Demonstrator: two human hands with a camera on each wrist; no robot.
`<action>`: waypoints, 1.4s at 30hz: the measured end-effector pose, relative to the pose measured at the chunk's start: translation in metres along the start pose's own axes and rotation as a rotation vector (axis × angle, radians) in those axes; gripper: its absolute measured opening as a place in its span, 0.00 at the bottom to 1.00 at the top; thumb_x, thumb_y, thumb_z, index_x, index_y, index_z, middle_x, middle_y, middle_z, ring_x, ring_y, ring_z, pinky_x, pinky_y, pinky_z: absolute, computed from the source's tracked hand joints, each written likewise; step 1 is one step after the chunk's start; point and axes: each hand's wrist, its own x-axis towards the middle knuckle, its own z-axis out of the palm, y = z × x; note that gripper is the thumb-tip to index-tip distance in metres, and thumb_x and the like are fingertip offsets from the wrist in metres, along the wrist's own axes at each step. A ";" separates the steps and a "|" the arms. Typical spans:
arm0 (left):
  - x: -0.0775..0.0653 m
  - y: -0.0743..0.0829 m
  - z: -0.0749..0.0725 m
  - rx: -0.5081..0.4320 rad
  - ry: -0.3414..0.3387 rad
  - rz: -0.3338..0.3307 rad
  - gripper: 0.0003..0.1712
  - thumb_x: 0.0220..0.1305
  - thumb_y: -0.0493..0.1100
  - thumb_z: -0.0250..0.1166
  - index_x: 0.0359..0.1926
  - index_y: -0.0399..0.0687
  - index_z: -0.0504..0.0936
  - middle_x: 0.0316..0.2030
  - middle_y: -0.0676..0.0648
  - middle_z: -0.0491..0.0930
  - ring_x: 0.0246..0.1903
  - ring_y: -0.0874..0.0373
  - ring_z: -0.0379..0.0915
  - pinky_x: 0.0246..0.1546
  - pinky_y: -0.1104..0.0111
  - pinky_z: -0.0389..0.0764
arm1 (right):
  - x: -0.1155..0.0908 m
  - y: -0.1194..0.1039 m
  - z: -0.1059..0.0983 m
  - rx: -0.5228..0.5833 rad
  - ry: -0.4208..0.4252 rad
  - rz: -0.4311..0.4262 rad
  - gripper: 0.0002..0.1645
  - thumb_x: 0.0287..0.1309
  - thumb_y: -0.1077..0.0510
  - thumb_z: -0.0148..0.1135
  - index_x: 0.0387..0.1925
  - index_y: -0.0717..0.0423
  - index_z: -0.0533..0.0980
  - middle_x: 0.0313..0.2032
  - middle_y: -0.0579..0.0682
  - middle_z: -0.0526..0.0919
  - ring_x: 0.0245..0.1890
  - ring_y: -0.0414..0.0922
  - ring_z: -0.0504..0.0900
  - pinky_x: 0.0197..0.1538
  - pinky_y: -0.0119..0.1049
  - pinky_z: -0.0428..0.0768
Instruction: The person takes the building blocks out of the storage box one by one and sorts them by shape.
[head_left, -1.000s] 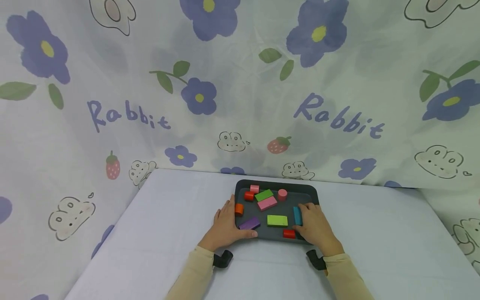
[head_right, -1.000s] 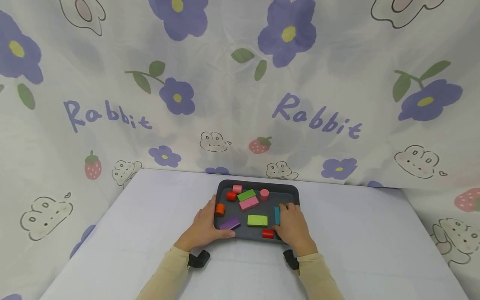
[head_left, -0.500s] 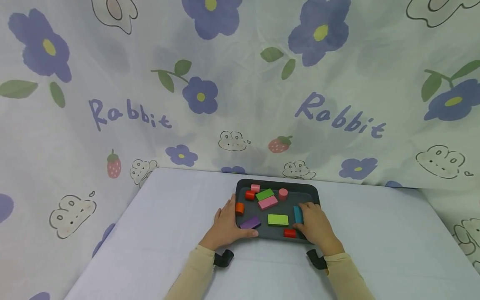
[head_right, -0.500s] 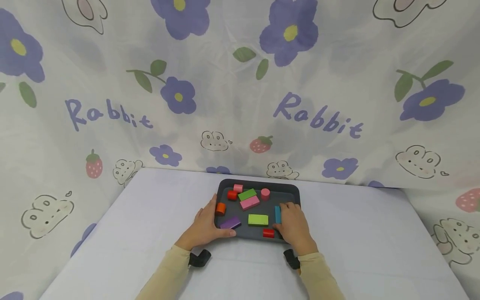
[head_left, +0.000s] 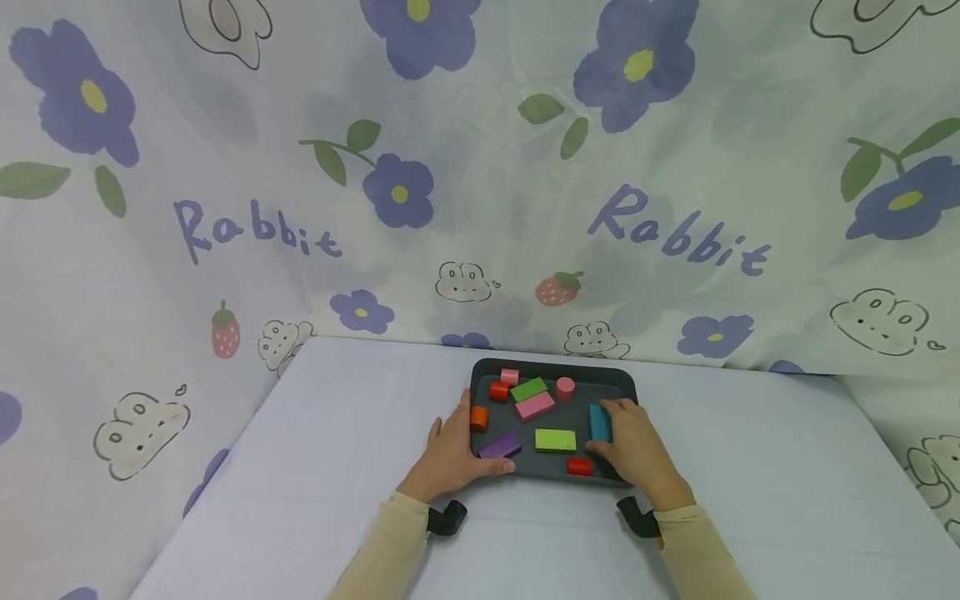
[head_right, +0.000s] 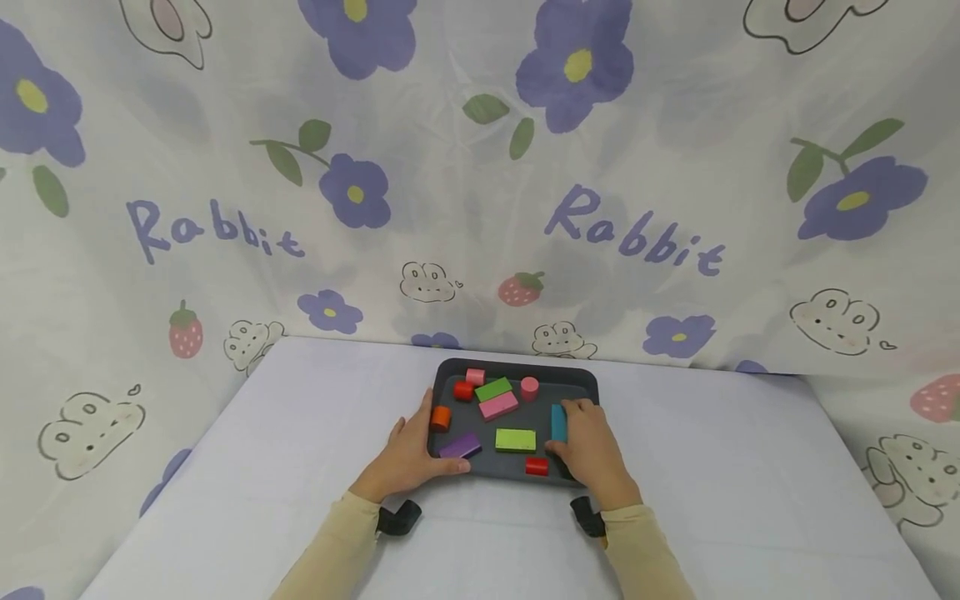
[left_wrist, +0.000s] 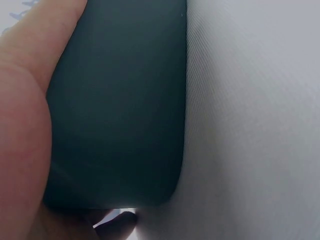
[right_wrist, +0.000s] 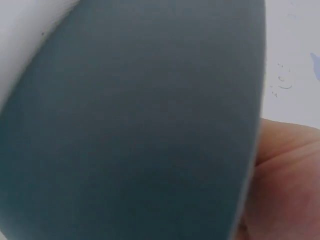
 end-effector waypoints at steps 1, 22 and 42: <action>0.000 0.000 0.000 -0.001 0.000 0.000 0.77 0.46 0.68 0.77 0.79 0.36 0.39 0.77 0.37 0.50 0.75 0.43 0.51 0.73 0.40 0.36 | 0.000 0.001 -0.001 0.004 0.003 0.000 0.44 0.53 0.56 0.77 0.65 0.74 0.68 0.60 0.71 0.72 0.59 0.65 0.72 0.61 0.61 0.73; -0.001 -0.003 0.000 0.003 0.004 0.018 0.77 0.47 0.68 0.77 0.79 0.34 0.40 0.77 0.36 0.51 0.75 0.42 0.52 0.73 0.39 0.37 | -0.002 0.020 -0.024 0.053 0.089 -0.064 0.44 0.56 0.55 0.75 0.66 0.73 0.67 0.61 0.72 0.71 0.56 0.65 0.71 0.58 0.63 0.75; 0.001 -0.006 0.001 -0.010 0.000 0.033 0.78 0.46 0.70 0.76 0.79 0.34 0.38 0.77 0.37 0.51 0.74 0.41 0.52 0.72 0.38 0.38 | -0.003 0.041 -0.037 0.050 0.175 -0.078 0.42 0.55 0.56 0.75 0.64 0.76 0.68 0.60 0.75 0.71 0.58 0.69 0.70 0.61 0.65 0.71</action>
